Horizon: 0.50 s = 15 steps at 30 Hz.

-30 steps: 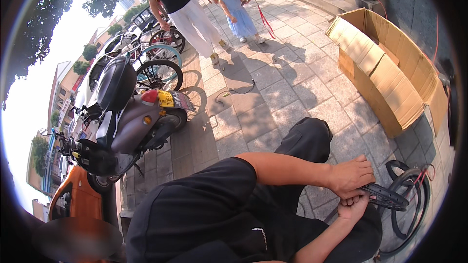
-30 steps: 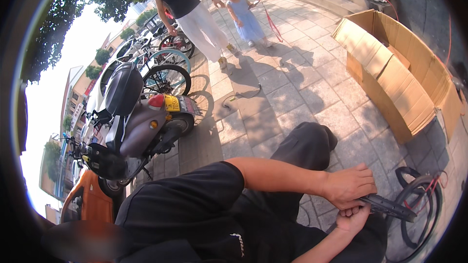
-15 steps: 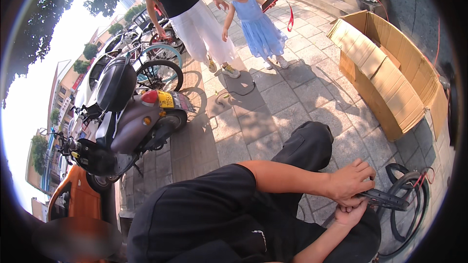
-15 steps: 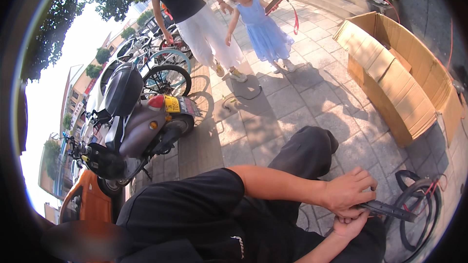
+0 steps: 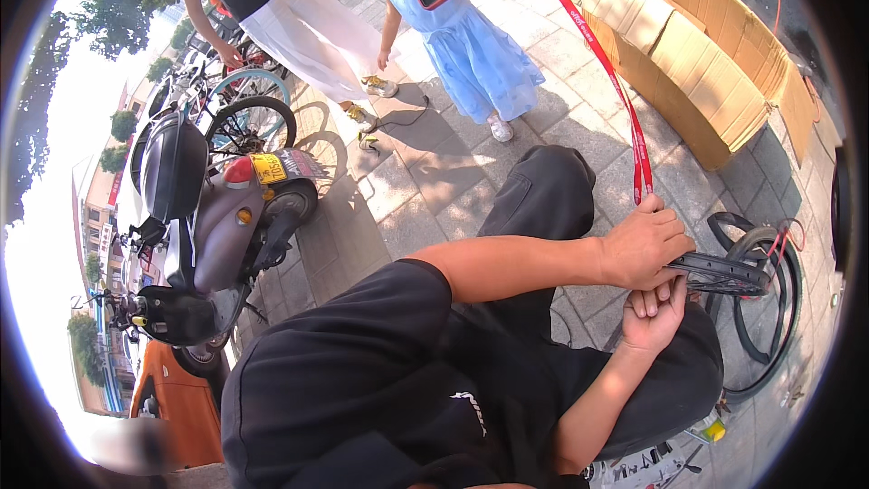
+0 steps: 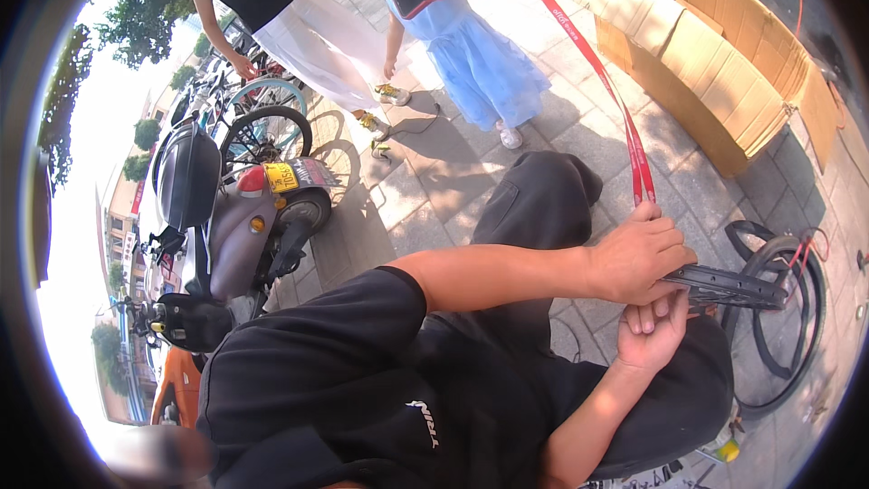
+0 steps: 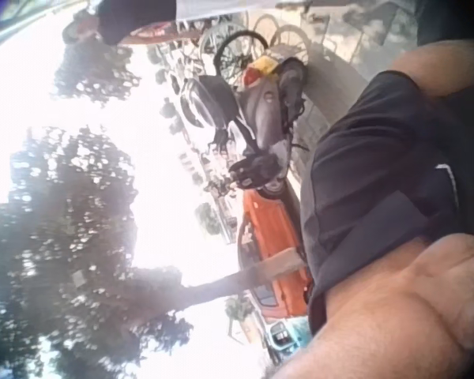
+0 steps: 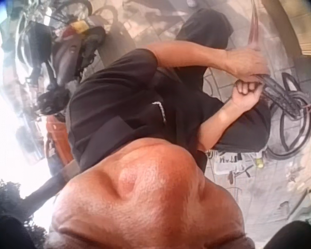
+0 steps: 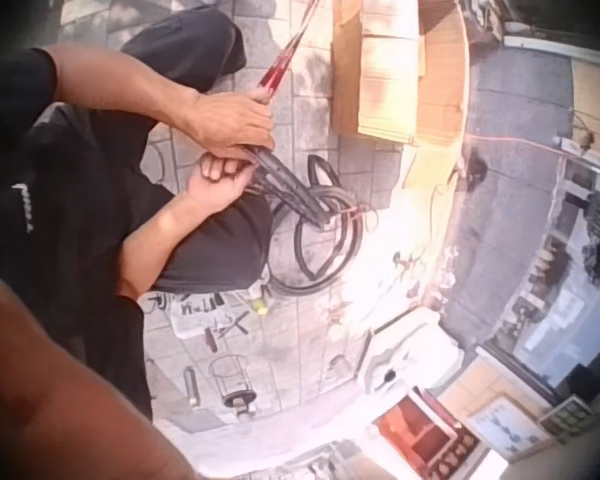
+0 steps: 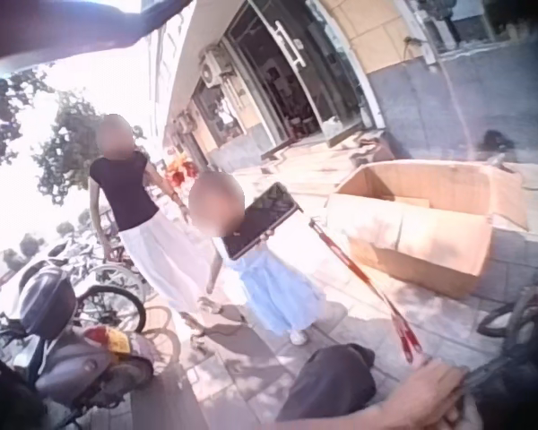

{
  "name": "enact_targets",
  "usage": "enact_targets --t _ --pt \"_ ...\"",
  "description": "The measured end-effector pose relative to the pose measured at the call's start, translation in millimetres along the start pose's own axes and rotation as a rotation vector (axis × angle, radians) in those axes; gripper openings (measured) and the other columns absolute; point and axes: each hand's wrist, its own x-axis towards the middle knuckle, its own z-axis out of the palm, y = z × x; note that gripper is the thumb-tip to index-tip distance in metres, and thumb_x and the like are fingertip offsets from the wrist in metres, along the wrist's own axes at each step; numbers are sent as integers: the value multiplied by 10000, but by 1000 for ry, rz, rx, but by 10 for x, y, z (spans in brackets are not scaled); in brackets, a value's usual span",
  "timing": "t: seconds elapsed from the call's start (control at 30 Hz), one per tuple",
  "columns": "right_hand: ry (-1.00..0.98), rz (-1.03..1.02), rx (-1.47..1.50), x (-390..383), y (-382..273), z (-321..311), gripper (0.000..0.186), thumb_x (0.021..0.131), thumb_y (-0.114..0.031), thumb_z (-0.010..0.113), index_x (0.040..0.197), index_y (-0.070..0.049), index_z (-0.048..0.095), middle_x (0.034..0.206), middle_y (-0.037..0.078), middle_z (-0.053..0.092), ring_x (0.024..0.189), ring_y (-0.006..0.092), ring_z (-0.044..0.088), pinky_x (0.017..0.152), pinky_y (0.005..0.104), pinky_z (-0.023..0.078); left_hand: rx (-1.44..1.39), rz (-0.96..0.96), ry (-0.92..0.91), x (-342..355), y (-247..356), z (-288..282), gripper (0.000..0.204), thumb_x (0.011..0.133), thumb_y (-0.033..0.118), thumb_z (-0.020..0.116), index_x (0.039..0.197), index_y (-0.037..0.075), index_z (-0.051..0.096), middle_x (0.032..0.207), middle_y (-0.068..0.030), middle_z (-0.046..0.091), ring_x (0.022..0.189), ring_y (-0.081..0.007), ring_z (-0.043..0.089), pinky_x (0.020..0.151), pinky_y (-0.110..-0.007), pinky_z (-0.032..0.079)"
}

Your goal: The person sits on the ground and works on a bicycle wheel, repeatedly pressing and adjusting the tire bead into the rim. The person handles the wheel and tire by hand, rotating the wheel to work around its circumference.

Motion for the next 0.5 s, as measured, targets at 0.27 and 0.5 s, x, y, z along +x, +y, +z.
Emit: enact_targets --t 0.27,0.5 --pt "151 21 -64 78 43 86 350 1102 -441 540 819 -237 572 576 -118 401 397 40 356 337 226 291 -11 -10 -44 -42 69 -20 338 770 215 792 1070 80 716 847 -21 613 832 -231 603 821 -388 399" --pt "198 49 -117 101 -95 114 373 1079 -438 585 755 -260 540 559 -133 396 410 35 374 351 228 292 37 -30 -47 -50 76 123 391 787 237 784 1130 68 700 888 -60 608 877 -264 602 839 -401 419"
